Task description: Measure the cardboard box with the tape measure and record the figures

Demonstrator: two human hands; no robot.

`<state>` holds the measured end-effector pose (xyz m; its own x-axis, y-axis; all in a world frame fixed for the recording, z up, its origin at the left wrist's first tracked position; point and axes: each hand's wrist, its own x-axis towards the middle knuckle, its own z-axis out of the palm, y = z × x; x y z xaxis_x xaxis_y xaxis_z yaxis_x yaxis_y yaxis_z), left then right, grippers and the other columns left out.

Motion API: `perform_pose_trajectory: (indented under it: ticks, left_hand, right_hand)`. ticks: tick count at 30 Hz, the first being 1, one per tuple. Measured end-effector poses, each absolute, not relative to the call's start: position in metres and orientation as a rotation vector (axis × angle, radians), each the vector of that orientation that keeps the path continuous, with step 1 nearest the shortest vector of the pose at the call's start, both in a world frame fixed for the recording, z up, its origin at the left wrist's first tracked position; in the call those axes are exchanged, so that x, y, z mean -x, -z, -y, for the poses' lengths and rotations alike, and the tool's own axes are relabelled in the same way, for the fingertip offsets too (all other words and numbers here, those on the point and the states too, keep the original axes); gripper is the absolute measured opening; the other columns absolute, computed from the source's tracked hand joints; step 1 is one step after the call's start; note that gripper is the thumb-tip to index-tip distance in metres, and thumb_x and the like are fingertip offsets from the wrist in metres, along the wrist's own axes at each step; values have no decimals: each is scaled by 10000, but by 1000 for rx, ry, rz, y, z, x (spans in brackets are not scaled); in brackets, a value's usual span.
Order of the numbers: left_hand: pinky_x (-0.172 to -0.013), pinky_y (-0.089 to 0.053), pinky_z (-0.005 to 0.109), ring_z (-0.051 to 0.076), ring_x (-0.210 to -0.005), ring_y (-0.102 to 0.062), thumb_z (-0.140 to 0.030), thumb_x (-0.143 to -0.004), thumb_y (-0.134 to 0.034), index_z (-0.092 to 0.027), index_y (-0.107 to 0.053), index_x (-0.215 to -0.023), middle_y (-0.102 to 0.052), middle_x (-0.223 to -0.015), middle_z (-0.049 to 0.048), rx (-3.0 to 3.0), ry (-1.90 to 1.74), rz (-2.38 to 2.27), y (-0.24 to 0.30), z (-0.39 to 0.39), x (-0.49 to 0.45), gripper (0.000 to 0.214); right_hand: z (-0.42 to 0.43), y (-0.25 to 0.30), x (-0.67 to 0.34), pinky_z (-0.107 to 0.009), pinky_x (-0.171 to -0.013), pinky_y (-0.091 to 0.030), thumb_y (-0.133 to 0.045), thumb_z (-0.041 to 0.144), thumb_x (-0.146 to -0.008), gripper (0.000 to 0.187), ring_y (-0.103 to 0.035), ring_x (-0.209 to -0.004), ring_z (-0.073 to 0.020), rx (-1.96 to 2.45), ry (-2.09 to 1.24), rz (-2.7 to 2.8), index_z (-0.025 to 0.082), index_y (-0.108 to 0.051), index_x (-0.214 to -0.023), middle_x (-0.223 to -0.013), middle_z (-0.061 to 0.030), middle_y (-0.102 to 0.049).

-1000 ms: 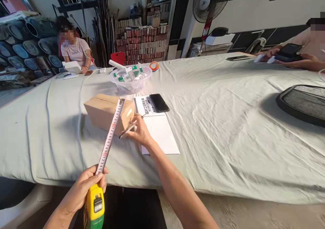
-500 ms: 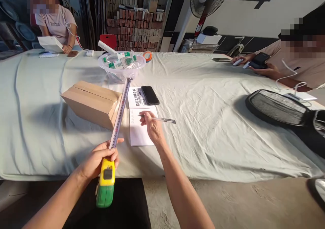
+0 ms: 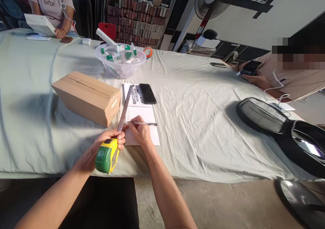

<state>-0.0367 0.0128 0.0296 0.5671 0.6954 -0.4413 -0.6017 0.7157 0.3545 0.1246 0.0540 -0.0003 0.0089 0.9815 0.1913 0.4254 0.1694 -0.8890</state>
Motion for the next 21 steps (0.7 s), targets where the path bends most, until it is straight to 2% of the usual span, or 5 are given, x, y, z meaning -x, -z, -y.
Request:
perform_pose_trajectory:
  ticks: [13,21]
  left_hand:
    - [-475,-459,196,90,-469,-460,-165,-856,-516,-146,-546,-688,-468,-580,-10,-168,-763,-568,-25,-11,39,172]
    - [-487,-455,198,90,-482,-476,-160,-818,-574,-163,-535,-694,-472,-597,-21,-183,-773,-575,-24,-10,38,130]
  right_hand:
    - [-53,6,-124,-294,-613,-430,-559,347,-823,130,-550,-637,-159,1381,-830,1578,219,-556,-807,-686,12,-613]
    - [-53,7,-125,-296,-612,-425,-561,345,-830,126,-549,-630,-159,1375,-838,1585,223,-549,-801,-681,14,-614]
